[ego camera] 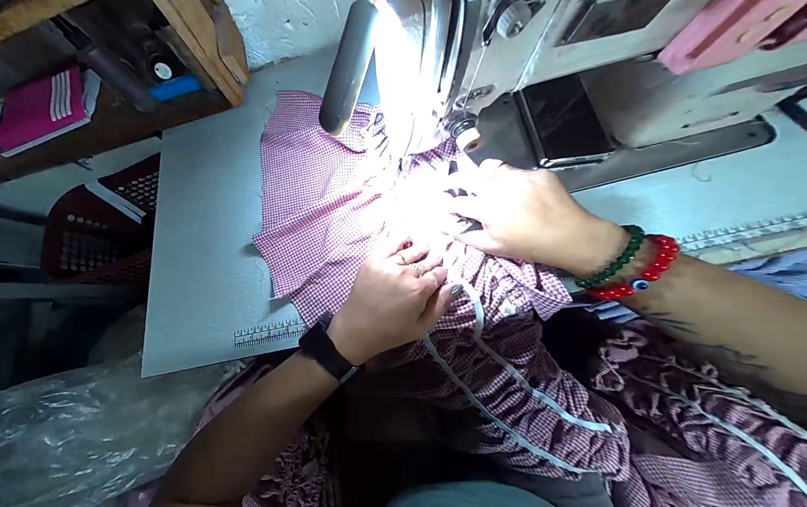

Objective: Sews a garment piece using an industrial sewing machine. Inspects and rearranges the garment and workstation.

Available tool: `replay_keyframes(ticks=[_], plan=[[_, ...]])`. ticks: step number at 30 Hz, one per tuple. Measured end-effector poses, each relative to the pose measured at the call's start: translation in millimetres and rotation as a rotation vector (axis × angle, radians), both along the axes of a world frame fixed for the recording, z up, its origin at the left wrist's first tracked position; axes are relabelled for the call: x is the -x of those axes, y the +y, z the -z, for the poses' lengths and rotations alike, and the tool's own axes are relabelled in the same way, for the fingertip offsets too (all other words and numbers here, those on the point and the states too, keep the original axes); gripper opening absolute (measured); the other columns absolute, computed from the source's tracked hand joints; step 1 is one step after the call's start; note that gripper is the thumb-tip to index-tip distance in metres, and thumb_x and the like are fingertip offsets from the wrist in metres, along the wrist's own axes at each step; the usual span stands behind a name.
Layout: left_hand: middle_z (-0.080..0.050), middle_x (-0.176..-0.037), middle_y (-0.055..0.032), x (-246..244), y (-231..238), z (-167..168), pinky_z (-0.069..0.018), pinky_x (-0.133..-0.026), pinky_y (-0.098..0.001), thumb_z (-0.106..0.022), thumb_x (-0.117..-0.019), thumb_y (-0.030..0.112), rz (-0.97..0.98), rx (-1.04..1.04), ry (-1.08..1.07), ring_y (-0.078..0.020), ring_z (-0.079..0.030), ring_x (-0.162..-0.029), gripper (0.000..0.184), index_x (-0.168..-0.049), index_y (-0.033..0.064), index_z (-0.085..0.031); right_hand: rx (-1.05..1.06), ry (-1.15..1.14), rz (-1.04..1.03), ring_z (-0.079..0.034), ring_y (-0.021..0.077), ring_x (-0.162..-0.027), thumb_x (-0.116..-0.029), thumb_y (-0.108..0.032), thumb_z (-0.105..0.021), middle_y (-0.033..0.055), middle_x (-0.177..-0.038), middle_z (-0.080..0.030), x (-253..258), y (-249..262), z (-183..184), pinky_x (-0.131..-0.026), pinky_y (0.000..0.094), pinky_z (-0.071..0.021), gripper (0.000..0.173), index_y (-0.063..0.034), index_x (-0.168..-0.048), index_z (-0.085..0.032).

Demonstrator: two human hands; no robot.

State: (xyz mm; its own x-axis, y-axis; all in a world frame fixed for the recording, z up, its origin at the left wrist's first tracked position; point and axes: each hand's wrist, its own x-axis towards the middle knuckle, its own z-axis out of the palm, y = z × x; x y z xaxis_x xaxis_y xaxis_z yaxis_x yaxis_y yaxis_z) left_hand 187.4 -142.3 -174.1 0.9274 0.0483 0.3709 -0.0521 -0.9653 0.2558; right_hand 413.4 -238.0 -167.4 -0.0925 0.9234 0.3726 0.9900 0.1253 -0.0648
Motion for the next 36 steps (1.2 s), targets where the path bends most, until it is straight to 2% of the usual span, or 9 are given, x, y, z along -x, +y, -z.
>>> replay_keyframes(ticks=[4,7,14,18,21,26,31,34,36], plan=[[-0.077,-0.116,-0.0036,1,-2,1,-0.0486,-0.111,-0.0415,-0.052,-0.1032,0.027,-0.006,-0.014,-0.012,-0.0192,-0.068,-0.123,0.033,-0.099,0.0106,-0.08,-0.026,0.014,-0.06,-0.067,0.0411,-0.101,-0.0858,-0.015,-0.062,0.0126,-0.132,-0.069,1,1,0,-0.067,0.0548,-0.0531,0.039,-0.0144,-0.122,-0.076],[-0.078,-0.113,-0.0026,0,-1,0,-0.0467,-0.113,-0.0428,-0.053,-0.1028,0.028,-0.011,-0.018,-0.018,-0.019,-0.068,-0.121,0.032,-0.098,0.0117,-0.081,-0.074,0.025,-0.145,-0.068,0.0364,-0.079,-0.0831,-0.011,-0.064,0.0121,-0.11,-0.075,-1,3,4,-0.058,0.051,-0.0502,0.029,-0.0155,-0.107,-0.08],[-0.078,-0.115,-0.0029,0,-4,-1,-0.0469,-0.113,-0.0432,-0.053,-0.1021,0.031,-0.027,-0.014,0.004,-0.0197,-0.068,-0.122,0.034,-0.103,0.0115,-0.081,-0.062,0.029,-0.159,-0.069,0.0328,-0.082,-0.0932,-0.035,-0.055,0.0085,-0.114,-0.075,-3,1,2,-0.06,0.049,-0.0507,0.032,-0.0185,-0.102,-0.081],[-0.076,-0.119,-0.0018,-5,-1,-2,-0.0425,-0.117,-0.0453,-0.056,-0.1003,0.034,-0.058,-0.033,0.013,-0.0183,-0.067,-0.123,0.037,-0.124,0.0141,-0.075,-0.053,0.003,-0.148,-0.068,0.0329,-0.079,-0.0904,-0.033,-0.059,0.0091,-0.109,-0.075,-3,-1,1,-0.059,0.0488,-0.0501,0.03,-0.015,-0.103,-0.08],[-0.076,-0.122,-0.0033,-9,0,-1,-0.0386,-0.119,-0.0503,-0.055,-0.1002,0.037,-0.076,-0.085,0.041,-0.0217,-0.064,-0.127,0.035,-0.114,0.0158,-0.079,-0.028,0.001,-0.131,-0.066,0.0328,-0.078,-0.0919,-0.034,-0.059,0.0088,-0.106,-0.074,-4,-2,1,-0.058,0.0484,-0.0475,0.032,-0.0215,-0.112,-0.08],[-0.074,-0.125,-0.0064,-4,-2,3,-0.0436,-0.116,-0.0447,-0.052,-0.1022,0.032,-0.023,-0.058,0.041,-0.0214,-0.063,-0.129,0.036,-0.111,0.0102,-0.079,-0.052,-0.004,-0.12,-0.07,0.0367,-0.091,-0.0966,-0.04,-0.054,0.01,-0.119,-0.074,-7,-1,3,-0.065,0.0525,-0.0532,0.037,-0.0168,-0.104,-0.081],[-0.074,-0.125,-0.0064,-4,2,3,-0.044,-0.116,-0.0449,-0.052,-0.1018,0.03,-0.012,-0.043,0.02,-0.0221,-0.063,-0.129,0.035,-0.111,0.0095,-0.08,-0.03,0.006,-0.13,-0.07,0.0384,-0.095,-0.0925,-0.036,-0.06,0.011,-0.133,-0.07,-6,0,3,-0.068,0.0539,-0.0542,0.039,-0.0169,-0.122,-0.077],[-0.074,-0.125,-0.0053,-4,2,2,-0.0434,-0.116,-0.0445,-0.053,-0.1019,0.029,0.002,-0.028,0.025,-0.0214,-0.063,-0.129,0.034,-0.11,0.0106,-0.08,-0.041,0.037,-0.165,-0.067,0.0347,-0.079,-0.0891,-0.026,-0.061,0.01,-0.113,-0.073,-9,2,5,-0.057,0.0499,-0.0493,0.03,-0.021,-0.111,-0.08],[-0.074,-0.125,-0.0056,-3,2,2,-0.047,-0.113,-0.0422,-0.053,-0.1019,0.03,-0.001,-0.035,0.022,-0.0212,-0.064,-0.128,0.034,-0.11,0.0102,-0.08,-0.05,0.034,-0.162,-0.069,0.0351,-0.081,-0.0883,-0.028,-0.06,0.0095,-0.119,-0.074,-8,1,4,-0.059,0.0507,-0.0505,0.028,-0.0188,-0.103,-0.081]])
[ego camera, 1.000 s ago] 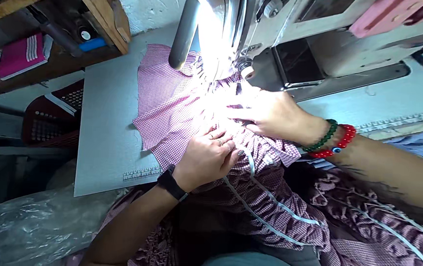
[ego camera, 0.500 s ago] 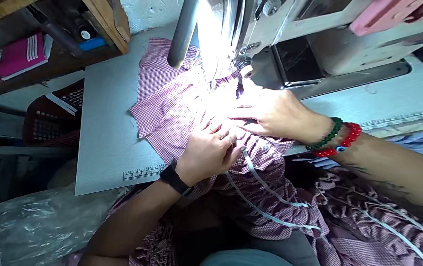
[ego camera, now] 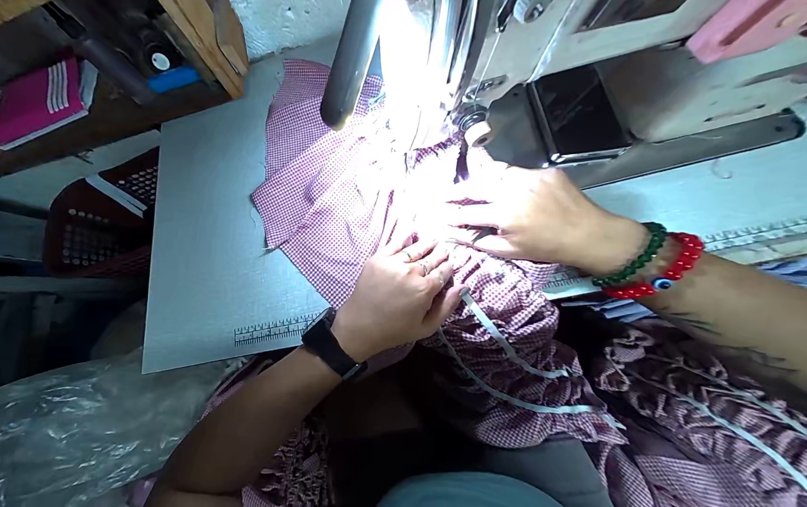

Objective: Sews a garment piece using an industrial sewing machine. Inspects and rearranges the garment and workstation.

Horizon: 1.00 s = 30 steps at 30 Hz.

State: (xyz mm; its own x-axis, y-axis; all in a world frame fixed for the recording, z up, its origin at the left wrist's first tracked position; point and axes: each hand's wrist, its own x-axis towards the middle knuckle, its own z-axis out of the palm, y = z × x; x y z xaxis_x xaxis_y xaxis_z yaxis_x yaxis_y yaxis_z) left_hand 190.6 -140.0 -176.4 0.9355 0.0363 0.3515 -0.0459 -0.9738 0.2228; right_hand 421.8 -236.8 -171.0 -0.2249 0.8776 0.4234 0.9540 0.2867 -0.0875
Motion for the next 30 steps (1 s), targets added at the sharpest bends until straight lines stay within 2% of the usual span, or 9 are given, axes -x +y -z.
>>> replay_keyframes(ticks=[2,6,13,16,18,20,22,25,30], plan=[[-0.074,-0.124,-0.006,0,2,1,-0.046,-0.114,-0.043,-0.053,-0.1014,0.03,0.001,-0.004,-0.002,-0.0215,-0.064,-0.129,0.035,-0.109,0.0095,-0.08,0.002,-0.005,-0.002,-0.07,0.0366,-0.083,-0.088,-0.029,-0.06,0.0099,-0.124,-0.074,0,0,-1,-0.06,0.052,-0.0515,0.029,-0.0158,-0.102,-0.081],[-0.075,-0.123,-0.0036,-1,4,-1,-0.0454,-0.114,-0.0453,-0.052,-0.1016,0.031,-0.011,-0.015,0.002,-0.0242,-0.064,-0.128,0.034,-0.11,0.0136,-0.081,0.019,-0.014,-0.002,-0.069,0.0363,-0.082,-0.0898,-0.025,-0.056,0.0107,-0.112,-0.074,-1,3,-2,-0.058,0.0502,-0.0508,0.033,-0.0208,-0.113,-0.08],[-0.073,-0.128,-0.0046,0,3,-2,-0.0399,-0.118,-0.0469,-0.051,-0.1029,0.033,-0.01,-0.035,0.034,-0.0234,-0.06,-0.133,0.037,-0.113,0.0126,-0.08,0.011,-0.037,0.043,-0.071,0.04,-0.094,-0.0923,-0.039,-0.057,0.0101,-0.123,-0.074,0,5,-7,-0.062,0.0535,-0.0552,0.037,-0.0122,-0.106,-0.079],[-0.073,-0.128,-0.0053,0,3,-1,-0.0438,-0.115,-0.0427,-0.051,-0.1033,0.033,0.004,-0.023,0.029,-0.0211,-0.061,-0.132,0.037,-0.111,0.0109,-0.08,0.048,-0.028,0.042,-0.07,0.0411,-0.096,-0.0862,-0.029,-0.063,0.0097,-0.133,-0.07,-1,4,-8,-0.063,0.0544,-0.0545,0.037,-0.0143,-0.117,-0.078],[-0.073,-0.128,-0.0059,0,3,-1,-0.0413,-0.118,-0.0434,-0.051,-0.1032,0.032,0.003,-0.017,0.03,-0.0219,-0.061,-0.133,0.037,-0.113,0.0108,-0.079,0.054,-0.034,0.01,-0.07,0.0411,-0.088,-0.0794,-0.016,-0.063,0.0121,-0.128,-0.071,-3,4,-8,-0.06,0.0537,-0.0519,0.043,-0.0203,-0.12,-0.078],[-0.073,-0.127,-0.0062,0,3,-1,-0.0411,-0.118,-0.0441,-0.051,-0.103,0.031,0.007,-0.011,0.024,-0.0223,-0.062,-0.131,0.036,-0.113,0.0109,-0.08,0.052,-0.049,-0.006,-0.07,0.0387,-0.085,-0.0774,-0.012,-0.063,0.0109,-0.113,-0.075,-2,4,-9,-0.061,0.0522,-0.052,0.038,-0.0198,-0.111,-0.08],[-0.074,-0.125,-0.0057,-1,3,-1,-0.0439,-0.116,-0.0441,-0.052,-0.1024,0.029,0.01,-0.013,0.011,-0.0225,-0.064,-0.129,0.035,-0.109,0.0112,-0.081,0.05,-0.047,-0.022,-0.071,0.037,-0.087,-0.0798,-0.01,-0.064,0.0092,-0.109,-0.077,-2,4,-12,-0.064,0.0519,-0.0542,0.029,-0.0153,-0.104,-0.08],[-0.074,-0.126,-0.0059,0,3,-2,-0.0403,-0.119,-0.0458,-0.051,-0.103,0.028,0.018,-0.001,0.018,-0.0222,-0.062,-0.131,0.034,-0.108,0.0103,-0.081,0.044,-0.054,-0.033,-0.069,0.0372,-0.08,-0.0788,-0.012,-0.065,0.0106,-0.102,-0.076,-3,6,-12,-0.057,0.0515,-0.0508,0.035,-0.0197,-0.109,-0.081],[-0.074,-0.126,-0.0052,2,2,-2,-0.0464,-0.113,-0.0425,-0.05,-0.1033,0.028,0.021,-0.009,0.021,-0.0226,-0.063,-0.129,0.036,-0.11,0.0113,-0.08,0.033,-0.045,-0.047,-0.07,0.0384,-0.08,-0.0788,-0.01,-0.065,0.0125,-0.105,-0.076,-2,5,-14,-0.059,0.0526,-0.0516,0.027,-0.0144,-0.099,-0.081]])
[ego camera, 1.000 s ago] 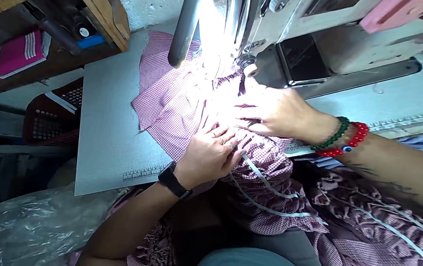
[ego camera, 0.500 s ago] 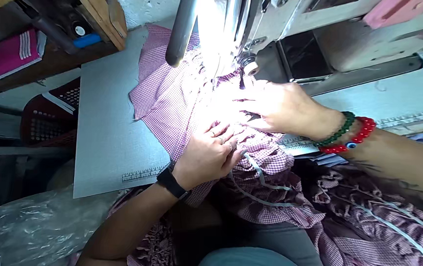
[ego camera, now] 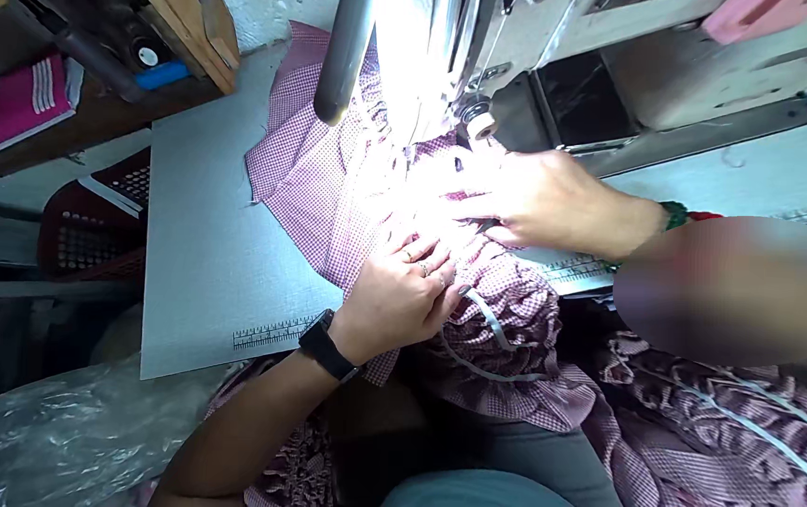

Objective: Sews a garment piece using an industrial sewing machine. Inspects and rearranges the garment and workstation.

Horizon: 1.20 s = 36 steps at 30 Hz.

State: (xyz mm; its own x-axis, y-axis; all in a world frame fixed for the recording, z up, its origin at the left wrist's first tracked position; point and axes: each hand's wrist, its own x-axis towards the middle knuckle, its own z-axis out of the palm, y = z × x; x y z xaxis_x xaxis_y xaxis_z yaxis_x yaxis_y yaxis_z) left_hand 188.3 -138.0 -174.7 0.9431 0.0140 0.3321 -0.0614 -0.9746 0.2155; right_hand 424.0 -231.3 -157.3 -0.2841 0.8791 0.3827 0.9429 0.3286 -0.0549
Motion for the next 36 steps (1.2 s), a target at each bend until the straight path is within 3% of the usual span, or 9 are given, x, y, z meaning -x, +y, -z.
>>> replay_keyframes(ticks=[5,8,12,17,21,23,29,33,36], plan=[[-0.074,-0.126,-0.0069,1,2,2,-0.045,-0.114,-0.0423,-0.05,-0.1036,0.029,0.008,0.016,-0.017,-0.0223,-0.063,-0.13,0.036,-0.111,0.0095,-0.08,-0.001,-0.009,-0.022,-0.067,0.0369,-0.076,-0.0847,-0.014,-0.059,0.0116,-0.099,-0.074,-7,2,4,-0.055,0.0504,-0.0482,0.03,-0.0173,-0.106,-0.079],[-0.074,-0.126,-0.0067,0,2,2,-0.0438,-0.116,-0.0428,-0.05,-0.1036,0.029,0.005,0.02,-0.01,-0.0223,-0.063,-0.13,0.036,-0.111,0.0101,-0.08,0.009,-0.006,-0.004,-0.069,0.0375,-0.079,-0.0854,-0.015,-0.059,0.0124,-0.106,-0.076,-6,0,6,-0.058,0.0516,-0.0505,0.023,-0.0123,-0.097,-0.079],[-0.074,-0.126,-0.0065,-1,5,1,-0.0399,-0.119,-0.0443,-0.05,-0.1035,0.028,0.008,0.011,-0.013,-0.0226,-0.061,-0.132,0.036,-0.111,0.0098,-0.08,-0.014,0.012,0.024,-0.067,0.0343,-0.071,-0.0898,-0.03,-0.055,0.0106,-0.086,-0.072,-3,-1,6,-0.054,0.0487,-0.0479,0.032,-0.0171,-0.105,-0.08],[-0.075,-0.124,-0.0056,-1,4,2,-0.0396,-0.119,-0.0458,-0.05,-0.1029,0.027,0.01,0.02,-0.013,-0.0222,-0.062,-0.131,0.035,-0.108,0.01,-0.081,-0.007,0.043,0.033,-0.071,0.0371,-0.084,-0.0948,-0.039,-0.053,0.0112,-0.113,-0.076,-2,1,6,-0.059,0.0522,-0.0519,0.034,-0.0194,-0.102,-0.081],[-0.074,-0.126,-0.006,-2,5,1,-0.0359,-0.122,-0.0476,-0.05,-0.1033,0.027,0.011,0.031,-0.004,-0.0219,-0.063,-0.13,0.036,-0.112,0.0096,-0.08,0.003,0.017,0.036,-0.067,0.0367,-0.074,-0.0903,-0.03,-0.057,0.0124,-0.086,-0.07,-6,3,9,-0.054,0.0501,-0.0475,0.03,-0.0184,-0.109,-0.078],[-0.075,-0.124,-0.0058,-3,7,1,-0.0367,-0.121,-0.0476,-0.051,-0.1029,0.027,0.011,0.031,-0.017,-0.0216,-0.063,-0.129,0.035,-0.11,0.0097,-0.081,0.038,0.034,0.039,-0.068,0.0371,-0.077,-0.0841,-0.023,-0.062,0.0124,-0.094,-0.072,-4,2,5,-0.054,0.052,-0.0485,0.03,-0.0211,-0.108,-0.08],[-0.074,-0.125,-0.0053,-3,7,0,-0.0364,-0.122,-0.0467,-0.05,-0.1033,0.026,0.019,0.034,-0.018,-0.0213,-0.063,-0.129,0.035,-0.11,0.0099,-0.081,0.052,-0.021,0.058,-0.069,0.0414,-0.094,-0.0909,-0.03,-0.052,0.0143,-0.122,-0.071,-4,8,3,-0.06,0.0535,-0.0515,0.035,-0.0185,-0.113,-0.077],[-0.074,-0.126,-0.0065,-2,7,2,-0.0365,-0.122,-0.0468,-0.051,-0.1032,0.025,0.017,0.047,-0.026,-0.0215,-0.062,-0.131,0.034,-0.111,0.0086,-0.08,-0.014,0.032,0.061,-0.07,0.0362,-0.08,-0.0919,-0.035,-0.057,0.0126,-0.101,-0.073,3,1,6,-0.058,0.0504,-0.0515,0.035,-0.0129,-0.11,-0.076],[-0.074,-0.125,-0.0063,-4,9,2,-0.0391,-0.12,-0.046,-0.051,-0.1027,0.026,0.013,0.045,-0.028,-0.0217,-0.063,-0.13,0.034,-0.112,0.0094,-0.08,0.025,0.014,0.053,-0.068,0.0386,-0.084,-0.0862,-0.026,-0.056,0.0155,-0.112,-0.073,4,0,3,-0.057,0.0501,-0.0481,0.036,-0.0183,-0.114,-0.078]])
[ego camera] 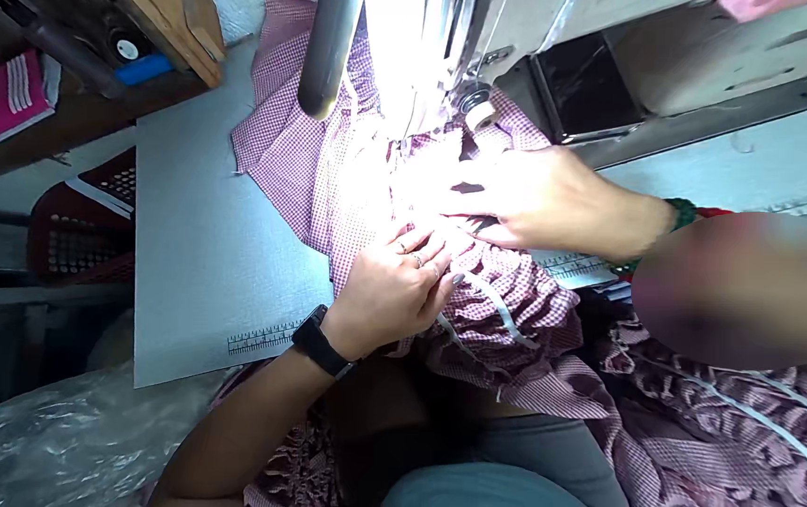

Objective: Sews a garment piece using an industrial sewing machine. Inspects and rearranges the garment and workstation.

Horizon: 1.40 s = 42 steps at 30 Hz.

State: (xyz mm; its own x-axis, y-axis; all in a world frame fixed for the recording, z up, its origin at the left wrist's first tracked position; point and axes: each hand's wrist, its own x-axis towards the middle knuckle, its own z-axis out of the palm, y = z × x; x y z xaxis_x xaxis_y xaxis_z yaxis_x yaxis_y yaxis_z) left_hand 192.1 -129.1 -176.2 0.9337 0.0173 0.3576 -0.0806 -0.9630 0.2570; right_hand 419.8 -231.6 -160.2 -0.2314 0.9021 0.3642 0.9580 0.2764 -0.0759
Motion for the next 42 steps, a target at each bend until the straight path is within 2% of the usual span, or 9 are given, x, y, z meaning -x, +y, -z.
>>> replay_keyframes(ticks=[6,12,16,20,23,29,35,38,42], plan=[[-0.075,-0.122,-0.0055,1.1,-2.4,0.0,-0.0387,-0.12,-0.0477,-0.053,-0.1018,0.026,0.007,0.012,0.001,-0.023,-0.063,-0.13,0.033,-0.108,0.0102,-0.081,-0.021,-0.001,-0.071,-0.067,0.0353,-0.081,-0.0899,-0.02,-0.057,0.0116,-0.099,-0.074,-2.0,-1.6,2.6,-0.058,0.0483,-0.048,0.031,-0.0153,-0.11,-0.08],[-0.075,-0.124,-0.0051,1.5,-4.0,-1.6,-0.0435,-0.116,-0.0455,-0.051,-0.1023,0.028,0.003,-0.009,0.017,-0.0224,-0.063,-0.129,0.035,-0.108,0.0111,-0.081,-0.018,-0.019,-0.037,-0.068,0.0375,-0.083,-0.0888,-0.027,-0.058,0.0138,-0.112,-0.075,2.0,-2.4,-2.9,-0.056,0.0494,-0.0482,0.03,-0.0089,-0.099,-0.079],[-0.076,-0.121,-0.0048,1.1,-3.2,-2.0,-0.0441,-0.115,-0.046,-0.052,-0.1014,0.027,-0.006,-0.014,0.001,-0.0238,-0.064,-0.128,0.034,-0.107,0.0118,-0.082,-0.024,-0.025,-0.033,-0.066,0.0366,-0.079,-0.0946,-0.031,-0.05,0.0137,-0.103,-0.073,-3.2,1.5,1.9,-0.053,0.0468,-0.0446,0.037,-0.0188,-0.116,-0.077],[-0.076,-0.12,-0.0029,0.8,-5.5,-2.0,-0.0438,-0.115,-0.0455,-0.052,-0.1012,0.027,0.0,-0.008,0.004,-0.0217,-0.064,-0.129,0.033,-0.104,0.0131,-0.082,-0.029,-0.021,-0.017,-0.069,0.0389,-0.084,-0.0894,-0.025,-0.058,0.0145,-0.119,-0.074,2.9,0.0,-0.8,-0.055,0.0493,-0.0494,0.034,-0.0147,-0.115,-0.079],[-0.076,-0.12,-0.0037,0.8,-5.1,-2.5,-0.0456,-0.113,-0.0442,-0.052,-0.101,0.027,-0.001,-0.006,-0.004,-0.0216,-0.064,-0.128,0.033,-0.104,0.012,-0.082,-0.037,-0.03,-0.042,-0.067,0.0378,-0.079,-0.0958,-0.026,-0.051,0.015,-0.105,-0.074,-2.7,1.5,5.0,-0.053,0.0477,-0.0462,0.033,-0.0178,-0.113,-0.078],[-0.076,-0.12,-0.0041,0.9,-5.4,-1.3,-0.0434,-0.115,-0.047,-0.053,-0.1008,0.027,-0.006,0.004,0.004,-0.0223,-0.064,-0.128,0.033,-0.105,0.0127,-0.082,-0.045,-0.04,0.007,-0.068,0.0394,-0.082,-0.1009,-0.041,-0.047,0.0168,-0.114,-0.073,-2.4,0.5,1.5,-0.055,0.0496,-0.0488,0.04,-0.0155,-0.112,-0.076],[-0.076,-0.121,-0.003,1.2,-3.4,-1.1,-0.0429,-0.115,-0.048,-0.053,-0.1008,0.029,-0.013,-0.015,0.011,-0.0223,-0.063,-0.129,0.033,-0.104,0.0137,-0.082,0.02,-0.043,0.056,-0.07,0.0387,-0.081,-0.0944,-0.039,-0.056,0.0167,-0.115,-0.073,0.6,-1.5,2.0,-0.056,0.0517,-0.0516,0.041,-0.0129,-0.119,-0.076],[-0.076,-0.12,-0.0026,1.2,-4.0,-0.3,-0.0417,-0.116,-0.0482,-0.053,-0.1002,0.027,-0.009,-0.008,0.005,-0.0226,-0.063,-0.129,0.032,-0.105,0.0133,-0.082,0.002,-0.011,0.066,-0.071,0.04,-0.081,-0.0925,-0.03,-0.056,0.0184,-0.108,-0.073,0.8,-2.9,4.8,-0.056,0.0534,-0.0511,0.031,-0.0122,-0.106,-0.077],[-0.076,-0.121,-0.0037,0.9,-5.2,-1.3,-0.0379,-0.12,-0.0504,-0.053,-0.1009,0.026,0.006,0.018,0.008,-0.0215,-0.065,-0.126,0.032,-0.106,0.012,-0.082,0.032,-0.033,0.119,-0.071,0.0428,-0.087,-0.0951,-0.038,-0.056,0.0222,-0.121,-0.069,2.7,-3.3,1.0,-0.06,0.055,-0.0536,0.038,-0.0096,-0.112,-0.075]])
